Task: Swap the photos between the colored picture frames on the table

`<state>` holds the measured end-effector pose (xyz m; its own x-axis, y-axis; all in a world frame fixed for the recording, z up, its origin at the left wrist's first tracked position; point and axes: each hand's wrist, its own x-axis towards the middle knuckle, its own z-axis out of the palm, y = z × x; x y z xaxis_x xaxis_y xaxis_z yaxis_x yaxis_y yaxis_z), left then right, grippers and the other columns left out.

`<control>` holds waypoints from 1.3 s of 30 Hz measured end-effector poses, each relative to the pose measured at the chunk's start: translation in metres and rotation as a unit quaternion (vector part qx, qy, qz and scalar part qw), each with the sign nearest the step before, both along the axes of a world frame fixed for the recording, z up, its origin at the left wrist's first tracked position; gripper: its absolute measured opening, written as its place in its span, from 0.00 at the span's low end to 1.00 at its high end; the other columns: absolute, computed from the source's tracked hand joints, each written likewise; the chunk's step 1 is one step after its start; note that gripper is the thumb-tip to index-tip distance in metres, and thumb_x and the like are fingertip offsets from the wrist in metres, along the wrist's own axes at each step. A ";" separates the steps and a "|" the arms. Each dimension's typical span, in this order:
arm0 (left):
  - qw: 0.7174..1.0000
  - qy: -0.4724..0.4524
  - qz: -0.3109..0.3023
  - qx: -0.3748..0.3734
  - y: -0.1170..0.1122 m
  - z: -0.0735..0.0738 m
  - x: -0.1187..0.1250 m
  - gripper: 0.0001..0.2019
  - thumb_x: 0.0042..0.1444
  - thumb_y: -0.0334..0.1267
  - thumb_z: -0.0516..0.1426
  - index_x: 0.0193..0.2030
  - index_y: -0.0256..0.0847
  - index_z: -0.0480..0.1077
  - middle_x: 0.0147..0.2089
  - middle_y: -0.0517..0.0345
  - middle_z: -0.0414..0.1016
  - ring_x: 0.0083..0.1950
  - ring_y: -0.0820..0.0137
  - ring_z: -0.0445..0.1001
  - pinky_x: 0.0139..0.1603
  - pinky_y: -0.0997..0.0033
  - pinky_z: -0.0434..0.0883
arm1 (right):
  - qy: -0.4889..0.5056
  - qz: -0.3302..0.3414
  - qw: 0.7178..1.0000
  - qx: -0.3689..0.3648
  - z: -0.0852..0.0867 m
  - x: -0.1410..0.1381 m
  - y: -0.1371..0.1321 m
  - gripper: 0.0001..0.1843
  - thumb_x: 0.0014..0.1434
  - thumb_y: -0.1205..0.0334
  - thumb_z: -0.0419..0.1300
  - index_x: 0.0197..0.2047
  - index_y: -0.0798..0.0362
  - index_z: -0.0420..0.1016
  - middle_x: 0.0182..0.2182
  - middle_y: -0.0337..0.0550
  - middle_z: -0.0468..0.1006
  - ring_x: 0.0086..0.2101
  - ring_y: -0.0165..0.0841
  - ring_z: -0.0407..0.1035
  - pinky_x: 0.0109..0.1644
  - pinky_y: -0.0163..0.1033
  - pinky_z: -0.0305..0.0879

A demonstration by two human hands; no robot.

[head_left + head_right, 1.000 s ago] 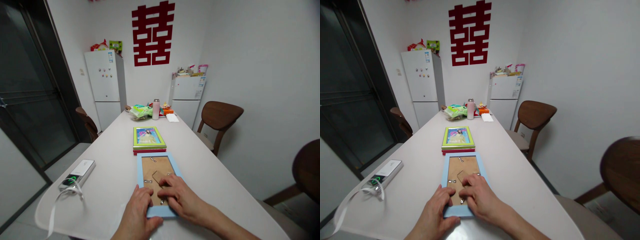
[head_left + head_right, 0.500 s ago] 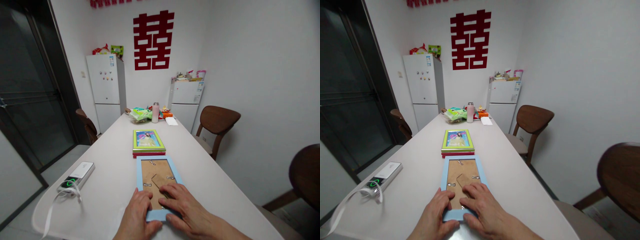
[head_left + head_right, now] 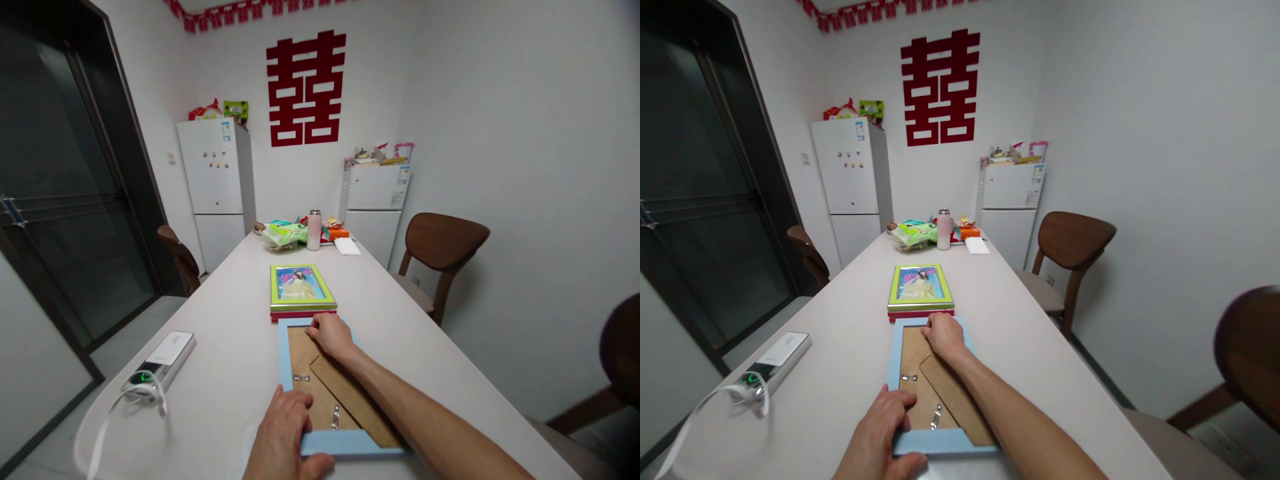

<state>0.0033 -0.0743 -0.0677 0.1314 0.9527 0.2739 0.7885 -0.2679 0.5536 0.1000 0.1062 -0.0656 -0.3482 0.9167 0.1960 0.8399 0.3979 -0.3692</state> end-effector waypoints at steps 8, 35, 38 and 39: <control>1.000 0.022 -0.001 -0.016 0.000 -0.001 0.002 0.12 0.33 0.30 0.60 0.27 0.37 0.62 0.43 0.45 0.69 0.48 0.59 0.66 0.56 0.48 0.52 | -0.015 -0.055 0.998 -0.021 -0.003 -0.009 0.009 0.07 0.46 0.62 0.55 0.27 0.54 0.72 0.29 0.45 0.76 0.31 0.34 0.69 0.28 0.33 0.55; 0.999 0.019 0.004 -0.045 -0.012 0.006 0.003 0.16 0.32 0.29 0.60 0.32 0.37 0.64 0.46 0.47 0.68 0.49 0.60 0.65 0.56 0.51 0.50 | 0.146 -0.020 0.989 0.005 0.005 0.025 -0.004 0.12 0.49 0.60 0.49 0.25 0.53 0.72 0.27 0.41 0.76 0.30 0.30 0.68 0.33 0.31 0.57; 0.996 0.070 -0.014 -0.056 -0.006 0.008 0.015 0.20 0.30 0.34 0.63 0.35 0.36 0.66 0.52 0.42 0.63 0.54 0.53 0.59 0.56 0.46 0.49 | 0.178 -0.018 0.984 0.003 0.007 0.051 -0.008 0.14 0.50 0.58 0.48 0.30 0.53 0.72 0.31 0.41 0.76 0.33 0.31 0.68 0.37 0.33 0.58; 0.995 0.082 -0.021 -0.058 -0.003 0.008 0.020 0.23 0.30 0.36 0.64 0.37 0.35 0.66 0.54 0.41 0.62 0.55 0.52 0.57 0.56 0.46 0.49 | 0.184 -0.023 0.983 -0.005 0.006 0.062 -0.011 0.14 0.49 0.58 0.49 0.31 0.53 0.73 0.31 0.43 0.76 0.33 0.32 0.68 0.38 0.34 0.59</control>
<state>0.0232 -0.0773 -0.0601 0.2048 0.9697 0.1335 0.8604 -0.2433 0.4478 0.1617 0.0956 -0.0600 -0.2134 0.9323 0.2922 0.6654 0.3577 -0.6552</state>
